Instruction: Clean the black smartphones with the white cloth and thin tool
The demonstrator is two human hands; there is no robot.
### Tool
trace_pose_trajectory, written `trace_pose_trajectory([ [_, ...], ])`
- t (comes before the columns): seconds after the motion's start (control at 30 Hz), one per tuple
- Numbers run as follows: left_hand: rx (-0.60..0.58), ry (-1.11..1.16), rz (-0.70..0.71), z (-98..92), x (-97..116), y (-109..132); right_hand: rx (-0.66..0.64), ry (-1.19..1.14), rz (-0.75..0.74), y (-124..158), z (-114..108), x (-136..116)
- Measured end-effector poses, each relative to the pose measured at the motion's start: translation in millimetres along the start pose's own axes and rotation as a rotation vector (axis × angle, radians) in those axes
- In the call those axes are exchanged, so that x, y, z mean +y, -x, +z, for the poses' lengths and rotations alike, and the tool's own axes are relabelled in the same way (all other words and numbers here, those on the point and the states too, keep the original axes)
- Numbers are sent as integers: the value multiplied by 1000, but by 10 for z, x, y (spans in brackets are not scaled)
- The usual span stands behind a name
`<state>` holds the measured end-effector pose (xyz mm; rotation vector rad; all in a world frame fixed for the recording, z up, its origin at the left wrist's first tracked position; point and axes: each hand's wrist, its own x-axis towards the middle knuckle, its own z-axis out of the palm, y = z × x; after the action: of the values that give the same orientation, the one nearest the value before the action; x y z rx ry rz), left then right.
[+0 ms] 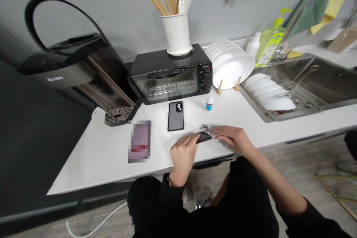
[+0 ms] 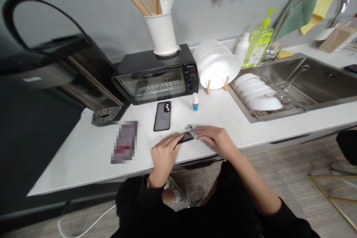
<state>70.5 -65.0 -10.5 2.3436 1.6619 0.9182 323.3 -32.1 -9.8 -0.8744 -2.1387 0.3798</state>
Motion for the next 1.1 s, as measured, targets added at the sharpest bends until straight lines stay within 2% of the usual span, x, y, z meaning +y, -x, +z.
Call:
trace_pose_trajectory([
  [0.1,-44,27,60,14,-31,77,26,17,54,135,114,92],
  [0.27,-133,73,105,-3,-90,138,-17,205,112,150,218,109],
  [0.33,-175,111,83,-32,-109,133,-26,304,150,125,337,-16],
  [0.4,-207,172,47,-53,-139,119,-44,353,153,93,517,-249],
  [0.47,-215,230,-5,-53,-181,110,-102,314,98,64,696,-517],
  [0.53,-195,257,-56,-34,-218,112,-171,210,19,51,785,-688],
  [0.63,-172,259,-84,-9,-224,127,-189,176,20,76,675,-612],
  [0.7,-173,265,-92,-7,-199,131,-109,287,128,105,549,-460],
  [0.77,-168,271,-99,-11,-178,129,-32,383,217,115,519,-411],
  [0.83,-156,277,-89,-15,-176,127,-60,339,181,98,614,-525],
  [0.9,-148,280,-71,-17,-188,129,-161,188,77,68,737,-695],
  [0.97,-148,271,-77,-22,-192,132,-206,99,44,49,759,-754],
  [1.1,-153,235,-138,-59,-151,124,-97,269,197,117,499,-464],
])
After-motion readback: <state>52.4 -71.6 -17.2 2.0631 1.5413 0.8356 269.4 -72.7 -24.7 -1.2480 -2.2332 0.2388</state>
